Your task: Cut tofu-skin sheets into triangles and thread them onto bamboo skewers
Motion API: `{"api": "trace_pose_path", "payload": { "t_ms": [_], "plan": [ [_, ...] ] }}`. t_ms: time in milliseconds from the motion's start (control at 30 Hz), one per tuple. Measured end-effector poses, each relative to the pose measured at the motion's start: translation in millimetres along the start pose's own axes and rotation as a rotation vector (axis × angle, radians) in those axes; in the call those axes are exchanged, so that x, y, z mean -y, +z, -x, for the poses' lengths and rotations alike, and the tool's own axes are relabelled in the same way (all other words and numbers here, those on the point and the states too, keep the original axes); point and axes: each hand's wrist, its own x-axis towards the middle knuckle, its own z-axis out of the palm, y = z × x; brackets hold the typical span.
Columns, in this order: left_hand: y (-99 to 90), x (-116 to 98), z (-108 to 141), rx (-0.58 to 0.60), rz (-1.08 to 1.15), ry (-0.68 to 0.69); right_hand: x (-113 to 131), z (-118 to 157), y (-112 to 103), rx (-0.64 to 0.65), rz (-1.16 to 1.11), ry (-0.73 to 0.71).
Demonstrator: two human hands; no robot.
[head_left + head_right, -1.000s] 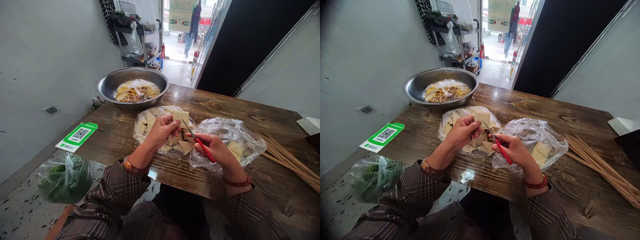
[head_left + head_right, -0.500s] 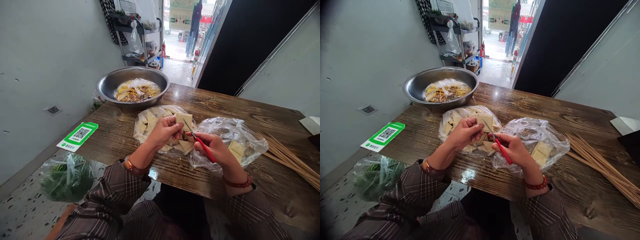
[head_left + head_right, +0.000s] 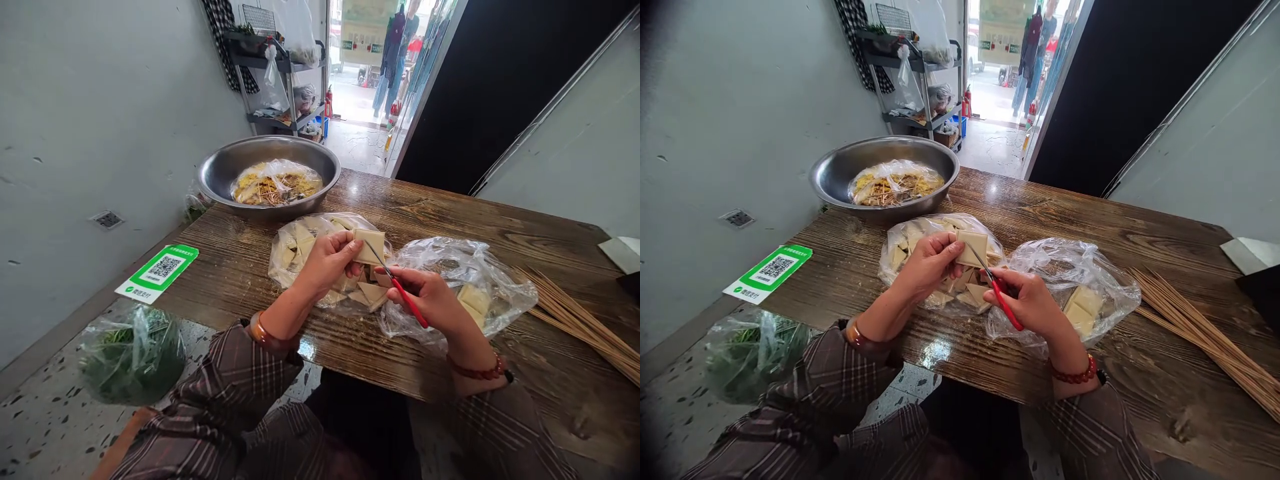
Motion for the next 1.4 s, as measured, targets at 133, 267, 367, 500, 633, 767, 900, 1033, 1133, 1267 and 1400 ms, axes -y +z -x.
{"api": "trace_pose_path", "payload": {
  "t_ms": [133,267,367,500,633,767,900,1033,1133,1267,1400],
  "plan": [
    [-0.1,0.7,0.5,0.055,-0.023,-0.02,-1.1,-1.3,0.3,-0.034,0.006,-0.004],
    [-0.3,0.7,1.3,0.1,-0.059,-0.047,-0.5,-1.2,0.2,-0.025,0.013,-0.019],
    [-1.2,1.4,1.6,0.11,-0.059,-0.052,-1.7,-0.3,-0.1,0.003,-0.014,-0.03],
    [-2.0,1.9,1.5,0.117,-0.054,-0.054,-5.1,0.3,-0.6,0.029,-0.055,-0.022],
    [-0.9,-0.4,1.7,0.119,-0.053,-0.053,-3.9,0.1,-0.6,0.03,-0.068,-0.011],
    [1.7,-4.5,4.0,0.144,-0.081,-0.081,2.0,-0.5,-0.3,0.02,-0.078,0.007],
    [3.8,-7.0,6.1,0.171,-0.127,-0.108,5.1,-1.1,-0.6,0.017,-0.116,0.039],
    [2.9,-5.0,5.4,0.166,-0.142,-0.104,3.1,-0.7,-1.3,0.031,-0.157,0.064],
    [1.6,-2.2,4.4,0.144,-0.135,-0.078,1.9,0.1,-1.5,0.028,-0.168,0.063],
    [1.9,-1.6,5.0,0.108,-0.142,-0.042,2.8,1.1,-1.6,0.047,-0.177,0.062],
    [3.5,-2.9,5.5,0.066,-0.159,-0.029,3.3,2.6,-2.7,0.046,-0.22,0.118]
  ]
}}
